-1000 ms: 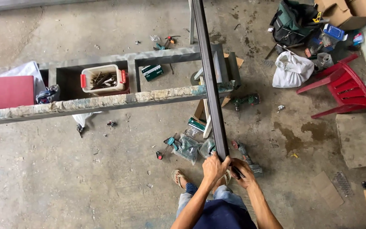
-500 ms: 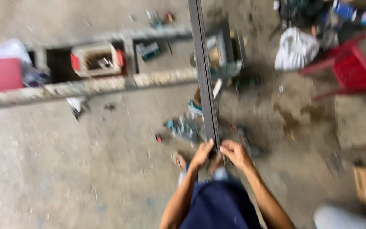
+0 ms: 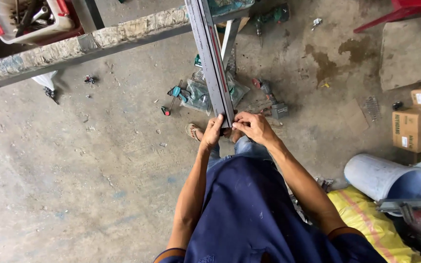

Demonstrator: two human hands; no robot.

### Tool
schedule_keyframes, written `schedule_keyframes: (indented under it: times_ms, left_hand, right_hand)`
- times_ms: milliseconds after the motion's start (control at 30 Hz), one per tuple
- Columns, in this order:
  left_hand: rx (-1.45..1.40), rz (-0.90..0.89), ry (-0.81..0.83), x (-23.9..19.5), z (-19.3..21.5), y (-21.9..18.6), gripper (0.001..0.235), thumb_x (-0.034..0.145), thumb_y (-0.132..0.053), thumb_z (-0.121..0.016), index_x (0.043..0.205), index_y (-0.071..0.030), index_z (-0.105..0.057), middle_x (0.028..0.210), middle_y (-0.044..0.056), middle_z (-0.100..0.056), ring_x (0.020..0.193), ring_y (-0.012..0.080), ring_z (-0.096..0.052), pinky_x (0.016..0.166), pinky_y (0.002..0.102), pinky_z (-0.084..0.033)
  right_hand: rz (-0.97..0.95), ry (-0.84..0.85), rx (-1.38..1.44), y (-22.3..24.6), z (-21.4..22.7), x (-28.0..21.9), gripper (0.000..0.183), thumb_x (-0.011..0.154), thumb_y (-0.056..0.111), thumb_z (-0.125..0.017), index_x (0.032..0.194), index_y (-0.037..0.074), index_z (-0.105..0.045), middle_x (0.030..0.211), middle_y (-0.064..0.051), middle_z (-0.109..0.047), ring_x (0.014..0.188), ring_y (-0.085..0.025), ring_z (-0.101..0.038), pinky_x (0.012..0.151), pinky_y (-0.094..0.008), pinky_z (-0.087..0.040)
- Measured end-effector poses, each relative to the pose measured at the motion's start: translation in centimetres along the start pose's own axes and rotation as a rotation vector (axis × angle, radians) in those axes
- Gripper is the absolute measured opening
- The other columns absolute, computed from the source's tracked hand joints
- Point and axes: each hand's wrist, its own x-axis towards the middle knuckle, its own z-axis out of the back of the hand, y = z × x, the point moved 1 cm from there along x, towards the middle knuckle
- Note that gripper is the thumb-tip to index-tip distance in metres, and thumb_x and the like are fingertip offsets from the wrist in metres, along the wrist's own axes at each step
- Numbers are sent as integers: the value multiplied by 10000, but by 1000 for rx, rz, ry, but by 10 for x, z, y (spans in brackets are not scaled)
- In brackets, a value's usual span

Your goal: Fitting small components and a long metal profile into a larger frame structure, using an angle grinder and a clamp.

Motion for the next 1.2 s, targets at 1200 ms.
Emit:
schedule_keyframes:
  times_ms: [1200]
  left_hand:
    - [44, -28, -132, -6, -5, -1, 518, 1085, -439, -548, 752, -44, -589, 525, 100, -468, 437, 188, -490, 447, 330, -431]
  right_hand:
    - [34, 124, -116, 0, 12, 6, 126, 981, 292, -667, 1014, 174, -700, 853, -30, -799, 877, -306, -746, 789, -440, -572]
